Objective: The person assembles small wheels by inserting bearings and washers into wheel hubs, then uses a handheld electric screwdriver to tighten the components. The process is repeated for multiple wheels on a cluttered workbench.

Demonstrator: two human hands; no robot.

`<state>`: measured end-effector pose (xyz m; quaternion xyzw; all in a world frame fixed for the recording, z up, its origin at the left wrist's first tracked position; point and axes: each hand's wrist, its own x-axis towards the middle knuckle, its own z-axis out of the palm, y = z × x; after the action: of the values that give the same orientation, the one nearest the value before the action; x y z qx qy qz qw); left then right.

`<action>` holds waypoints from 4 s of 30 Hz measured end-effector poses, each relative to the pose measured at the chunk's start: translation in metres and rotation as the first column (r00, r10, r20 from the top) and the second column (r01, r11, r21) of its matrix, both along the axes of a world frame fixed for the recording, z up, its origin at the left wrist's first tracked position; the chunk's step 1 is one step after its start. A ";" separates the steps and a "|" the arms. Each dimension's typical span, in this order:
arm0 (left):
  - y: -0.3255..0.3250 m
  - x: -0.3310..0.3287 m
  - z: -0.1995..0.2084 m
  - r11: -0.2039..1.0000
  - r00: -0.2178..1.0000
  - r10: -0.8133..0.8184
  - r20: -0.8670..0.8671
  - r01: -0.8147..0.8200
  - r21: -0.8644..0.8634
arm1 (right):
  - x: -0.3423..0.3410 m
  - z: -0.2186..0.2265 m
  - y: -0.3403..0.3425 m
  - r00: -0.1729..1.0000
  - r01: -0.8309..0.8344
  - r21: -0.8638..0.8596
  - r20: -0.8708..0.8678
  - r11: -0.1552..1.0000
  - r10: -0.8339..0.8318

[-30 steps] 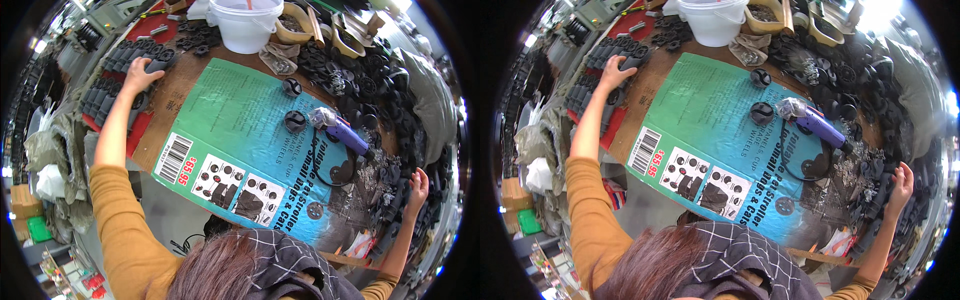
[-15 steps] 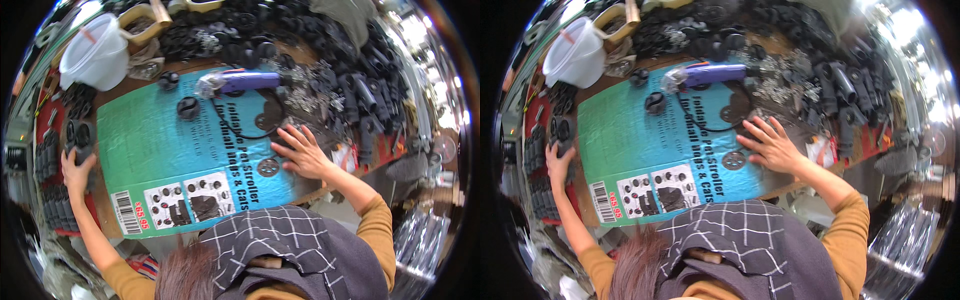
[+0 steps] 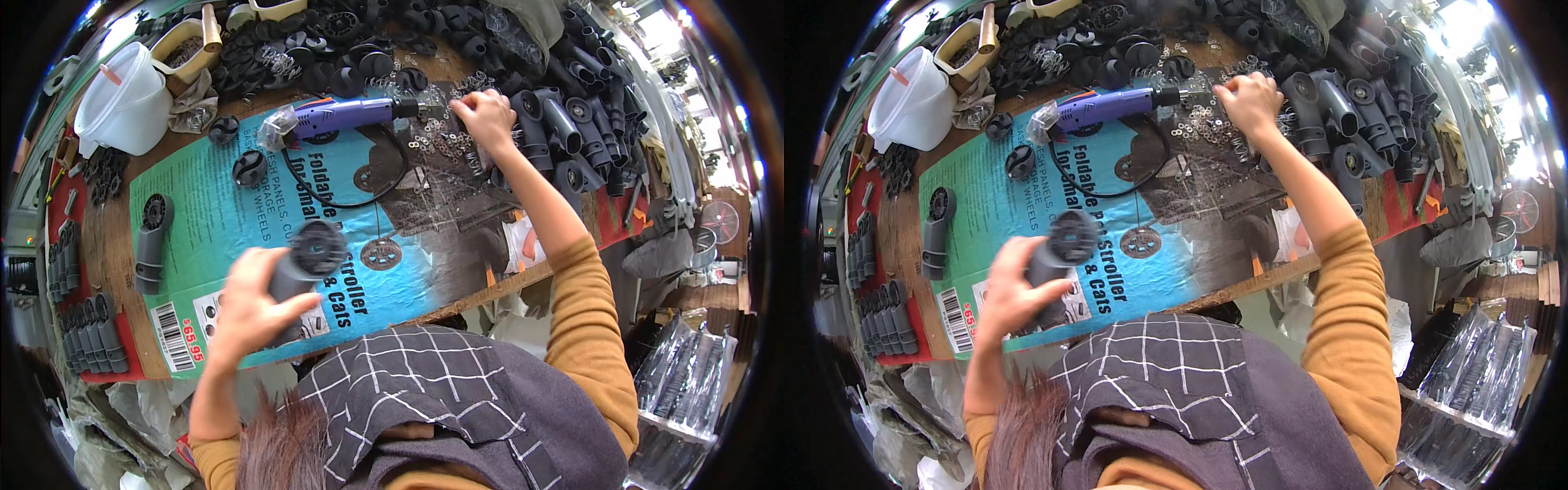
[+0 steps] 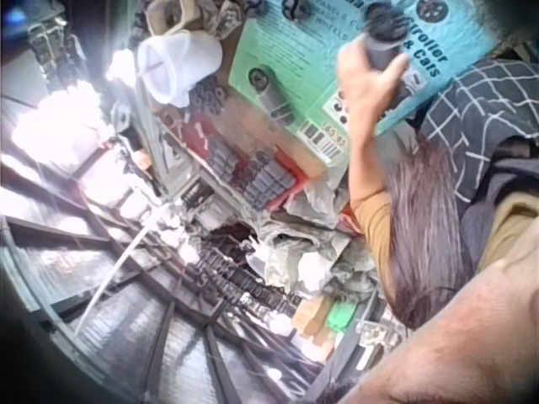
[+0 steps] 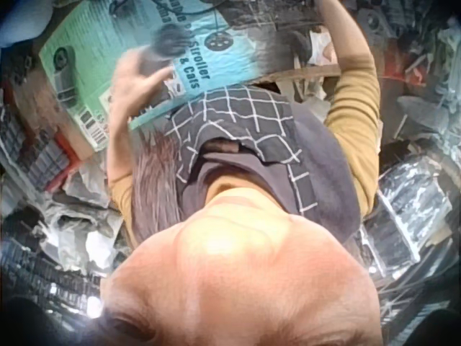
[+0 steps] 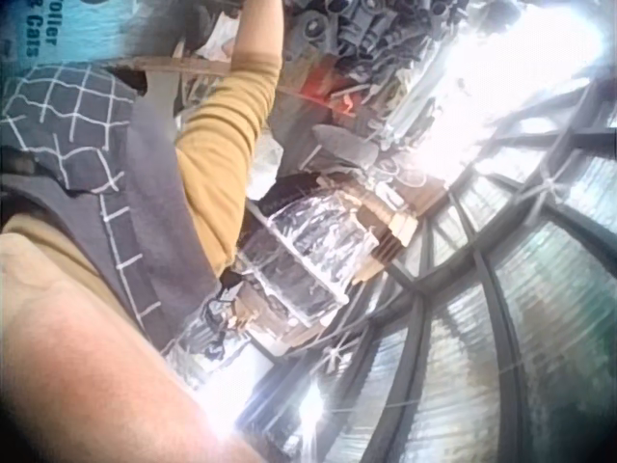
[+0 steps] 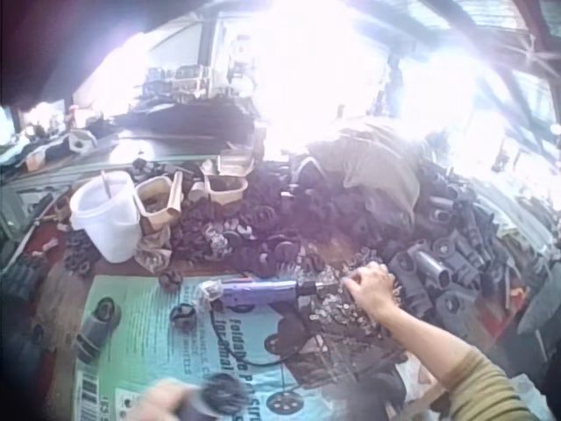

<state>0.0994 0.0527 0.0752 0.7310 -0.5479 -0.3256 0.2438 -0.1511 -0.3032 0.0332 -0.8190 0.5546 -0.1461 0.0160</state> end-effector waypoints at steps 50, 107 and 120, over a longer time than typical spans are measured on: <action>-0.140 -0.035 -0.044 0.906 0.804 0.277 -0.526 -0.401 -0.136 | -0.010 0.020 0.083 0.508 -0.507 -0.732 0.173 0.455 0.844; -0.081 -0.065 -0.055 0.987 0.997 -0.082 0.008 0.082 -0.140 | 0.182 0.015 -0.081 0.873 -0.296 0.032 0.414 0.955 0.257; -0.102 -0.040 -0.042 0.848 0.352 -0.076 -0.933 -0.469 -0.246 | 0.104 0.036 0.027 0.407 -0.738 -0.614 -0.071 0.282 0.911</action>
<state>0.0590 -0.0494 0.0335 0.4019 -0.2830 -0.4964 0.7155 -0.0470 -0.2758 0.0697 -0.9178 -0.0375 -0.3896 -0.0669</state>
